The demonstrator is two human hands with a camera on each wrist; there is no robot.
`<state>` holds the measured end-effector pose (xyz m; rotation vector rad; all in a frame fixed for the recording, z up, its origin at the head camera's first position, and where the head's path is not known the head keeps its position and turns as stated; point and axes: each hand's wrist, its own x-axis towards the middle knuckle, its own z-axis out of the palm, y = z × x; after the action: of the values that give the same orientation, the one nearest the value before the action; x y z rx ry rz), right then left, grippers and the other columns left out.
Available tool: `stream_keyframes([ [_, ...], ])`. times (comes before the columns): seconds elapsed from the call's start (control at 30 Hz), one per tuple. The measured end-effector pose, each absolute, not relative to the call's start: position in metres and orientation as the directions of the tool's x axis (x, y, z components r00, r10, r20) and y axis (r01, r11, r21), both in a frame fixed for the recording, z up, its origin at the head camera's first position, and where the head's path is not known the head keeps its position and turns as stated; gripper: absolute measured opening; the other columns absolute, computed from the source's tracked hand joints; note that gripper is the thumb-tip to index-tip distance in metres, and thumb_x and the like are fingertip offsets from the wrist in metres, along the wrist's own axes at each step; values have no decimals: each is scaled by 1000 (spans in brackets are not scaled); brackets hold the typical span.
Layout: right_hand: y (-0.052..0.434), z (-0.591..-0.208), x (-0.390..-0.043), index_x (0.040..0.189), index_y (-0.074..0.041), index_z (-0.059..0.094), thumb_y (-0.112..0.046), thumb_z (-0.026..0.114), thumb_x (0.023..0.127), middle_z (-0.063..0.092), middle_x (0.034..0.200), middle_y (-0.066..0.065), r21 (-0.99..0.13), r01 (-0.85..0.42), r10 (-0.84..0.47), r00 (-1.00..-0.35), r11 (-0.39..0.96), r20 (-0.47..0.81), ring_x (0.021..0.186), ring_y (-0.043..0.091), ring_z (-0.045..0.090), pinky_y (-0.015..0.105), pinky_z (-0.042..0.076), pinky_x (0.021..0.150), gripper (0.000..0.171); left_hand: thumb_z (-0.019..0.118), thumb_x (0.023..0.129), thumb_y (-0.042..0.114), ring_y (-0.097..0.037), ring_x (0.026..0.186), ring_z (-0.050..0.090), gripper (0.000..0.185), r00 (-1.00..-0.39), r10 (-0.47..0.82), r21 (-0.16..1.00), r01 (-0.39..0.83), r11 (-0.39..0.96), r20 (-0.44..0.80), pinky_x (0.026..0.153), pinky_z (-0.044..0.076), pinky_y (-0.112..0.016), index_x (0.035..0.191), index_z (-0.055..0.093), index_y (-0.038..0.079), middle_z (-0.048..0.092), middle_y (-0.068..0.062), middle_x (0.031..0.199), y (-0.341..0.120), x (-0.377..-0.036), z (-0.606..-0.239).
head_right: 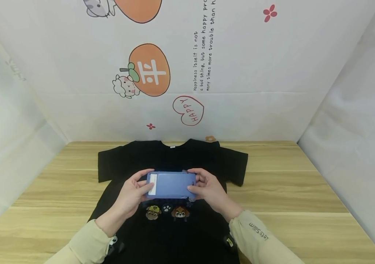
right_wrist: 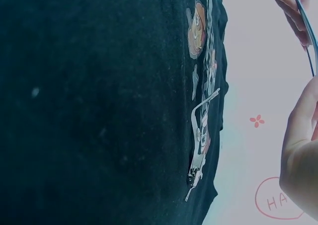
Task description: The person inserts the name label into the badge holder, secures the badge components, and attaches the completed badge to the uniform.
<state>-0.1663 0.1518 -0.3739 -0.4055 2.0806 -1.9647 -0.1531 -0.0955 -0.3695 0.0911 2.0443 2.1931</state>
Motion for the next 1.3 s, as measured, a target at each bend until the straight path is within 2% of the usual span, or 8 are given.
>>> stream_keyframes([
  [0.3,153,-373,-164,135,2,39,-5,61,90,53,91,2,-997,-32,-372,-928,72,2,79,10,60,31,56,68,51,51,92,-4,-27,93,67,43,-987,146,994,-79,-77,-67,77,56,-42,134,47,7,61,-27,119,-97,-153,-371],
  [0.53,161,-377,-166,132,5,40,-6,59,91,54,86,-4,-999,-4,-341,-940,54,-15,73,6,57,26,55,65,46,51,93,-4,-27,95,67,44,-985,161,994,-79,-72,-67,78,56,-43,135,45,5,61,-27,119,-97,-153,-371],
  [1.0,169,-374,-165,126,3,51,-5,62,89,56,88,-3,-1000,-3,-309,-951,23,-4,75,7,58,25,56,65,40,51,93,-3,-31,100,65,44,-982,184,995,-61,-75,-46,79,56,-44,135,45,6,59,-29,123,-92,-155,-371],
  [1.3,167,-375,-164,124,-4,57,-5,63,89,55,87,-4,-1000,4,-312,-950,2,-5,74,6,58,24,56,65,35,51,93,-3,-35,104,64,43,-983,173,995,-70,-76,-56,80,55,-45,135,45,6,58,-29,124,-91,-153,-371],
])
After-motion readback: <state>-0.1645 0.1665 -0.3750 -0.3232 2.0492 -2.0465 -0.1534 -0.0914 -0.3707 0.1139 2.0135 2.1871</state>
